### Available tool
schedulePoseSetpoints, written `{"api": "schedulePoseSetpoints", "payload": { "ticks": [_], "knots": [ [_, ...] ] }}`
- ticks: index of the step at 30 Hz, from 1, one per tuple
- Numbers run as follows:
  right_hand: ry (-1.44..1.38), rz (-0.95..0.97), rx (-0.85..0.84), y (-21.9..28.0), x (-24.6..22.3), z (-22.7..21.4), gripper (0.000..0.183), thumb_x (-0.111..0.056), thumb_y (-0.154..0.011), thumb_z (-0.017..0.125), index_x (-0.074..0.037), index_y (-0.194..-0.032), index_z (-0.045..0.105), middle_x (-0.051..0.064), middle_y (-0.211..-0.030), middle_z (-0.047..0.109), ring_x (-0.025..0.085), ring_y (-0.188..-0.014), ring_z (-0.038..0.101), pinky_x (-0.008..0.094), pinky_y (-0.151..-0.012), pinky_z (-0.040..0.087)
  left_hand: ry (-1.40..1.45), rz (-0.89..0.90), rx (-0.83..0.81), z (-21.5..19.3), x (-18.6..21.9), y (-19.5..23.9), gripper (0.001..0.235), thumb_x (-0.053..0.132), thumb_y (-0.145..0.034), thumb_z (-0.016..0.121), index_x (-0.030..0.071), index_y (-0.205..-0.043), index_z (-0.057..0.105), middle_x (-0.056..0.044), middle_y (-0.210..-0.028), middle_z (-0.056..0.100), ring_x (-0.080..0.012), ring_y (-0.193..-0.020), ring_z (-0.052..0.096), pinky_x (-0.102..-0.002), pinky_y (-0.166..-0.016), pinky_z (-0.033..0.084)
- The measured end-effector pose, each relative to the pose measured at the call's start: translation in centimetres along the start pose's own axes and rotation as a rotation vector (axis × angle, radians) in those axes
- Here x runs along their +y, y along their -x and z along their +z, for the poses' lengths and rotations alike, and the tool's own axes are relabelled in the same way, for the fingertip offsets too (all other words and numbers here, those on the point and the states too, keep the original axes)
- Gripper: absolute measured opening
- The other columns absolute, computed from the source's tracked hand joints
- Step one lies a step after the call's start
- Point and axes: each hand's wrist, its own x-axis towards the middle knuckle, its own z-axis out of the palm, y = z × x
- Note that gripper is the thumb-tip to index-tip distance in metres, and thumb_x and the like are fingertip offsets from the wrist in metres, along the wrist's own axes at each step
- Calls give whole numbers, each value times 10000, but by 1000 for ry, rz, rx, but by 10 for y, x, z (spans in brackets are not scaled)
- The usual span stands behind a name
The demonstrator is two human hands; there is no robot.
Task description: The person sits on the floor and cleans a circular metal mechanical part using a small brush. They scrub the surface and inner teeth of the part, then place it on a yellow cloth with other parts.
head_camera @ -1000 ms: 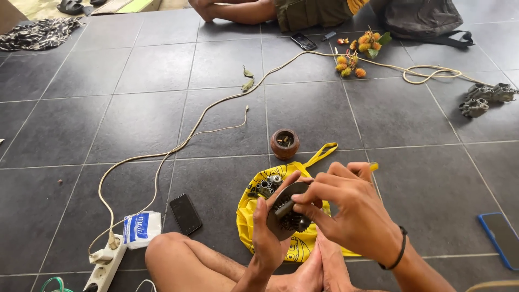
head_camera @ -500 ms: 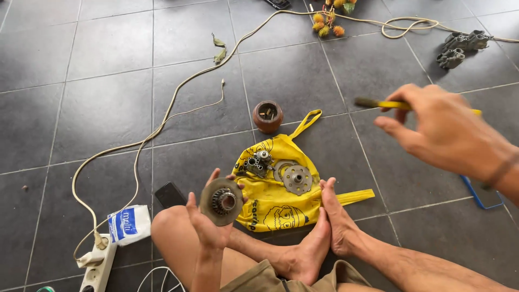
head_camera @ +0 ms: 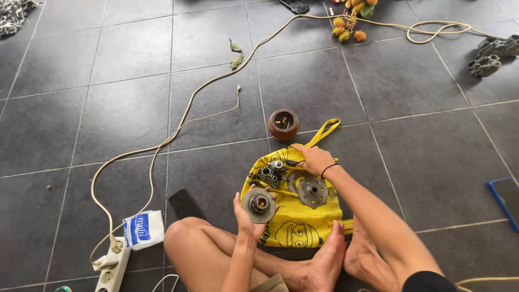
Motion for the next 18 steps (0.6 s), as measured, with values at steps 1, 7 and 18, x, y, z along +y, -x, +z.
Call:
{"api": "schedulePoseSetpoints", "payload": {
  "ticks": [1,7,18],
  "knots": [
    [-22,-33,-12,-9,1,10,631,-424,-959,623,-389,-1550,404,192,-1277,656,408,-1147,678,525,-942,567,-39,38,47,14,2,11,629,646,-978,382,162,-1342,550,-265,-1251,631,-492,-1034,637,-645,-813,519],
    [-62,46,131,-46,4,30,225,-342,-949,642,-291,-1156,713,104,-1057,741,381,-982,702,535,-804,556,-102,101,59,34,8,16,583,611,-1013,304,166,-1286,565,-208,-1174,675,-374,-940,674,-536,-760,540],
    [-461,401,343,-72,-2,10,299,-361,-923,693,-256,-1191,773,106,-1107,758,374,-1009,706,522,-800,604,-41,92,1,39,16,41,624,614,-999,332,147,-1319,593,-212,-1269,645,-401,-1025,656,-544,-788,557]
  ]
}}
